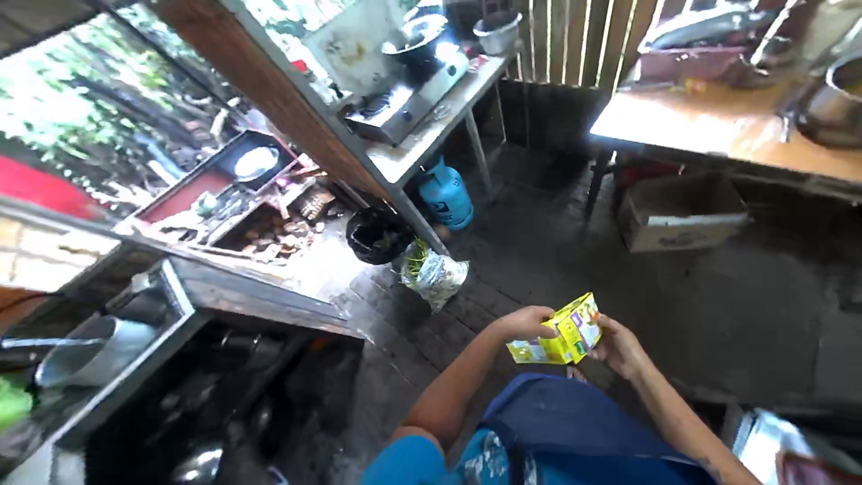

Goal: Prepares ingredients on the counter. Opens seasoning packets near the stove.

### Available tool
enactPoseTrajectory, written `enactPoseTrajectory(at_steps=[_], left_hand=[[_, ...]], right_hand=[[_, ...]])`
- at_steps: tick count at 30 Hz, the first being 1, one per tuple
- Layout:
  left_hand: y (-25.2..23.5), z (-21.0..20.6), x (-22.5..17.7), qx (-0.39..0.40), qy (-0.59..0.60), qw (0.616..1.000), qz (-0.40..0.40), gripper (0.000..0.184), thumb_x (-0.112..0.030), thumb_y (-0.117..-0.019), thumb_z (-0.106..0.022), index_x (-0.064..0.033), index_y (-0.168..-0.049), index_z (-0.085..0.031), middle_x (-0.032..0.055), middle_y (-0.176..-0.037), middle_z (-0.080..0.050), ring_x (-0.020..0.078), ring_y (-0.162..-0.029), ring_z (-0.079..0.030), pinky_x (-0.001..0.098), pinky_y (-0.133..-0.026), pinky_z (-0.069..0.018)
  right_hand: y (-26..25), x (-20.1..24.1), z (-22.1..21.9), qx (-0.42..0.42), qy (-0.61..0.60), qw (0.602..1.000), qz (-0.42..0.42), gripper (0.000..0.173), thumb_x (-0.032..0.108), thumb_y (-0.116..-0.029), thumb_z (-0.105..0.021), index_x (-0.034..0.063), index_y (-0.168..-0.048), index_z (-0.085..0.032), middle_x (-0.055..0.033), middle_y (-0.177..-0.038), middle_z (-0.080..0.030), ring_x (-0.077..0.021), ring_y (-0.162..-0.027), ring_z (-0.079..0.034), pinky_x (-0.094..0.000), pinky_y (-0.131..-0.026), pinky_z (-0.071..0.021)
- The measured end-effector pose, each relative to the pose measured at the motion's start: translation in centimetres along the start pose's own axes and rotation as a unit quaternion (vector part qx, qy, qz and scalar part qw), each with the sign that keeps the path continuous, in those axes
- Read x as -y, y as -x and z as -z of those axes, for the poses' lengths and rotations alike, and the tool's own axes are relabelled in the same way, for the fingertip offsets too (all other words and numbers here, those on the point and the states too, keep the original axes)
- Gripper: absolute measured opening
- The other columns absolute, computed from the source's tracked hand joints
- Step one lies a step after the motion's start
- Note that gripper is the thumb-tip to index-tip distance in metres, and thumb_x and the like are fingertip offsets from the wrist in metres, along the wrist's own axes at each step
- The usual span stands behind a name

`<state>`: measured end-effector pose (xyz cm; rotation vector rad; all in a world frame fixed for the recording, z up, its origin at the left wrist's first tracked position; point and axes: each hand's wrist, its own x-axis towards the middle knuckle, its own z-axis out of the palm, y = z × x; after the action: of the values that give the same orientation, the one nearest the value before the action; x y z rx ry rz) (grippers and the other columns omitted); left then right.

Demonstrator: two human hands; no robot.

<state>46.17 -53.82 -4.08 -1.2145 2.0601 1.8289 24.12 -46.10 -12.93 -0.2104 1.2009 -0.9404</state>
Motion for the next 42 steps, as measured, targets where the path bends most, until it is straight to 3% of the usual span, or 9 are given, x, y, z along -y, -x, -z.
enactPoseTrajectory(at_steps=[5,9,14,18,22,29,34,38,42], left_hand=[[-2.2,1.3,-3.3,-0.042,-0.251,0.961,0.108,0.047,-0.013,-0.0994,-0.062,-0.0056,-0.145,-0.053,0.0265,-0.130,-0.064,0.0463,-0.124,-0.059,0.0680,-0.102,-0.0438],[-0.8,2.2,-5.2,-0.092,-0.269,0.942,0.178,0.073,-0.006,-0.0957,-0.063,-0.0004,-0.159,-0.027,0.0294,-0.123,-0.065,0.0461,-0.117,-0.061,0.0636,-0.107,-0.0378],[8.0,5.9,-4.2,-0.209,-0.185,0.932,0.229,0.040,-0.008,-0.0988,-0.062,-0.0029,-0.138,-0.061,0.0260,-0.122,-0.068,0.0449,-0.120,-0.061,0.0638,-0.111,-0.0357],[16.9,8.3,2.0,-0.304,-0.090,0.915,0.249,0.033,-0.005,-0.0975,-0.067,-0.0049,-0.130,-0.066,0.0224,-0.121,-0.069,0.0401,-0.115,-0.065,0.0631,-0.102,-0.0470],[26.4,9.0,9.6,-0.319,0.103,0.915,0.224,0.028,0.005,-0.0951,-0.064,-0.0009,-0.123,-0.063,0.0130,-0.102,-0.070,0.0182,-0.091,-0.067,0.0391,-0.086,-0.0562],[24.2,8.9,21.8,-0.239,0.281,0.917,0.155,0.046,-0.013,-0.1042,-0.048,-0.0055,-0.149,-0.045,0.0116,-0.127,-0.064,0.0121,-0.106,-0.064,0.0347,-0.094,-0.0533],[21.1,10.8,28.2,-0.208,0.348,0.914,0.019,0.020,-0.001,-0.0941,-0.058,0.0002,-0.113,-0.065,-0.0005,-0.096,-0.072,0.0029,-0.087,-0.067,0.0247,-0.088,-0.0556],[24.7,14.3,27.0,-0.260,0.312,0.914,0.003,0.010,-0.001,-0.0946,-0.060,-0.0005,-0.101,-0.067,-0.0020,-0.086,-0.071,0.0035,-0.079,-0.067,0.0250,-0.081,-0.0571],[24.0,19.6,23.0,-0.177,0.274,0.945,-0.031,0.013,0.000,-0.0985,-0.057,-0.0008,-0.107,-0.066,-0.0009,-0.090,-0.071,0.0040,-0.080,-0.068,0.0243,-0.078,-0.0588]], right_hand=[[-6.5,3.8,0.1,0.174,0.102,0.969,-0.139,0.094,0.079,-0.0960,-0.003,0.0094,-0.144,-0.045,-0.0156,-0.111,-0.070,-0.0313,-0.097,-0.070,-0.0554,-0.080,-0.0584],[-10.4,4.0,-2.5,0.226,0.177,0.935,-0.207,0.056,0.047,-0.1104,-0.021,0.0037,-0.129,-0.052,-0.0132,-0.103,-0.068,-0.0260,-0.093,-0.068,-0.0470,-0.082,-0.0578],[-16.0,5.1,-6.3,0.415,0.196,0.869,-0.185,0.046,0.041,-0.0875,-0.056,0.0097,-0.121,-0.061,-0.0091,-0.107,-0.074,-0.0213,-0.090,-0.072,-0.0385,-0.076,-0.0614],[-17.7,7.8,-11.8,0.508,0.196,0.796,-0.263,0.058,0.044,-0.0914,-0.047,0.0131,-0.139,-0.055,-0.0127,-0.130,-0.068,-0.0294,-0.115,-0.068,-0.0497,-0.092,-0.0579],[-17.6,9.4,-18.9,0.522,0.180,0.777,-0.303,0.052,0.041,-0.0911,-0.047,0.0148,-0.135,-0.056,-0.0126,-0.128,-0.067,-0.0310,-0.114,-0.067,-0.0524,-0.089,-0.0580],[-17.8,9.0,-30.5,0.549,0.316,0.774,0.017,0.044,-0.002,-0.0962,-0.040,0.0215,-0.071,-0.067,0.0113,-0.077,-0.074,0.0055,-0.070,-0.066,-0.0139,-0.065,-0.0563],[-18.1,10.8,-34.6,0.483,0.487,0.711,-0.157,0.040,0.000,-0.0914,-0.033,0.0075,-0.114,-0.065,-0.0024,-0.087,-0.073,-0.0068,-0.071,-0.070,-0.0249,-0.063,-0.0612],[-18.9,11.4,-36.1,0.396,0.678,0.602,-0.147,0.030,-0.007,-0.1014,-0.042,0.0013,-0.121,-0.063,-0.0101,-0.094,-0.070,-0.0135,-0.076,-0.068,-0.0304,-0.068,-0.0594],[-17.4,6.9,-40.1,0.490,0.675,0.551,-0.022,0.060,-0.005,-0.0951,-0.064,0.0072,-0.151,-0.048,-0.0135,-0.155,-0.048,-0.0304,-0.136,-0.053,-0.0518,-0.110,-0.0453]])
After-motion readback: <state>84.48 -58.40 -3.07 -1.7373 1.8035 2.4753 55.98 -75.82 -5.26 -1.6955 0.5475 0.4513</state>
